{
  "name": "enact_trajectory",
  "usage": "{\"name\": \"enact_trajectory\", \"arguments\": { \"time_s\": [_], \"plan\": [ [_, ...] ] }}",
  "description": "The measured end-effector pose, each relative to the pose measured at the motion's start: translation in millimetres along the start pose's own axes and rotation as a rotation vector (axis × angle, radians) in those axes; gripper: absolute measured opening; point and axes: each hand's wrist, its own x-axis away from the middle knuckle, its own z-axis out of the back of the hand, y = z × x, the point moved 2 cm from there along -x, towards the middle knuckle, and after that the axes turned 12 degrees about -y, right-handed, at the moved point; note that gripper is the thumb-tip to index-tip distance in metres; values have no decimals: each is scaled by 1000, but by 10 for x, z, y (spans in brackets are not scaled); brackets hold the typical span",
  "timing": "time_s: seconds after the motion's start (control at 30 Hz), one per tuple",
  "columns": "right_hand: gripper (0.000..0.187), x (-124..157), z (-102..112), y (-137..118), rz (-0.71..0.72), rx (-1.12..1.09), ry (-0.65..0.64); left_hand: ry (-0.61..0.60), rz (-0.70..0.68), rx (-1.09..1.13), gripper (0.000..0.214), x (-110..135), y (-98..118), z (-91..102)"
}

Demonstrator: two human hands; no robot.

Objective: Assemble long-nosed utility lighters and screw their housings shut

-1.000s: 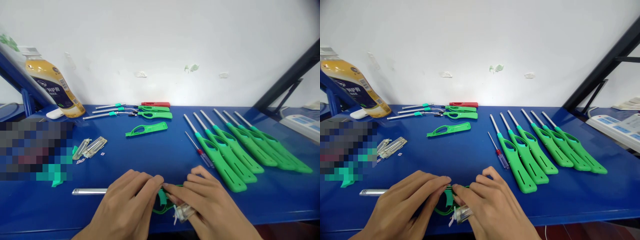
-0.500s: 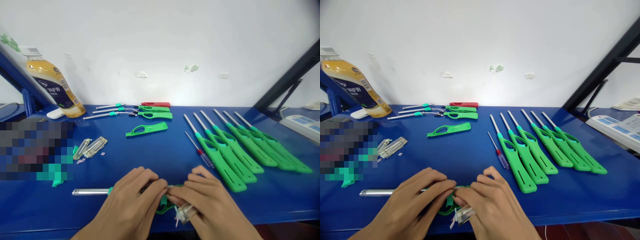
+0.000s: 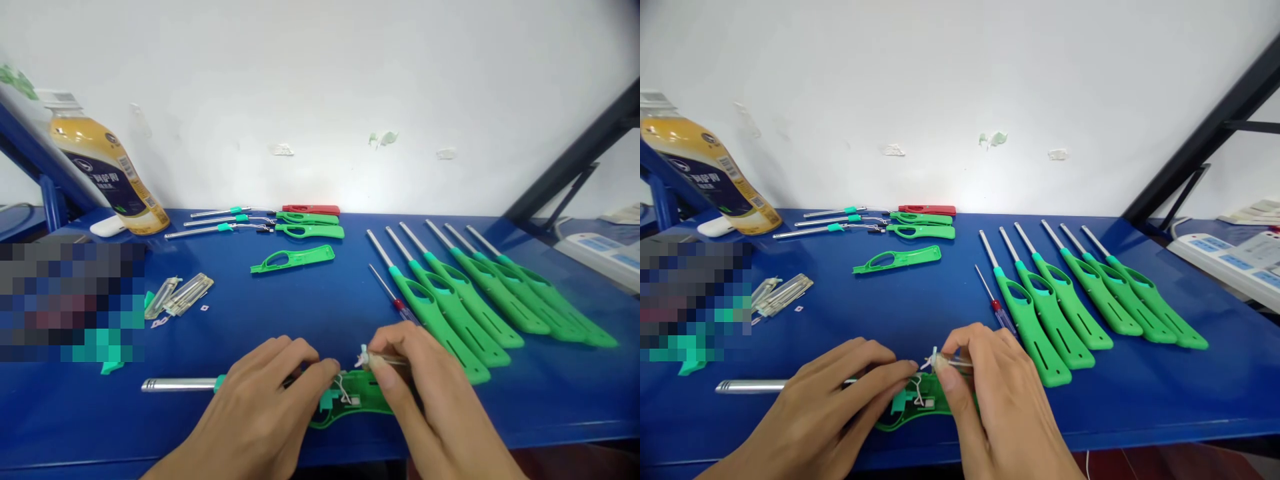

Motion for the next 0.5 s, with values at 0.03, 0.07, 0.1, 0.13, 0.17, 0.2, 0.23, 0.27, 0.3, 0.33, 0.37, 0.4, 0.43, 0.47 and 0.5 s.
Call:
{"name": "enact_trajectory", "arguments": {
  "time_s": [0.03,0.07,0.1,0.13,0.17,0.2,0.23,0.27,0.3,0.33,0.37,0.4,0.43,0.47,0.5],
  "plan": [
    [12,-9,-3,0,9,-9,-22,-7,1,-1,32,-2,3,4],
    [12,-19,-4,-3,18,-16,-46,-17,-1,-4,32,-3,6,5],
    [13,-29,-5,-8,22,-19,-70,-18,-6,-9,31,-3,10,6],
    [16,-36,-6,-13,19,-22,-93,-19,-10,-12,31,-3,14,6],
    [18,-40,-6,-19,16,-25,-112,-20,-11,-13,30,-2,16,4],
    [19,-41,-7,-25,16,-28,-131,-16,-12,-13,29,-1,18,4],
    [20,-39,-9,-30,11,-31,-145,-5,-10,-15,29,0,19,6],
    [21,-34,-11,-33,3,-31,-157,5,-9,-19,28,2,21,9],
    [20,-29,-13,-36,-3,-30,-167,13,-10,-25,28,3,22,14],
    [20,-23,-15,-39,-10,-26,-175,15,-9,-31,28,3,23,19],
    [20,-18,-16,-41,-16,-22,-182,19,-9,-36,28,4,24,24],
    [19,-14,-17,-42,-22,-19,-187,20,-13,-40,28,3,25,28],
    [19,-12,-17,-43,-23,-19,-189,20,-14,-44,28,2,27,31],
    [19,-11,-17,-43,-23,-19,-189,20,-13,-46,27,1,28,30],
    [19,-11,-16,-42,-22,-19,-184,23,-12,-50,27,-1,29,29]
  ]
}}
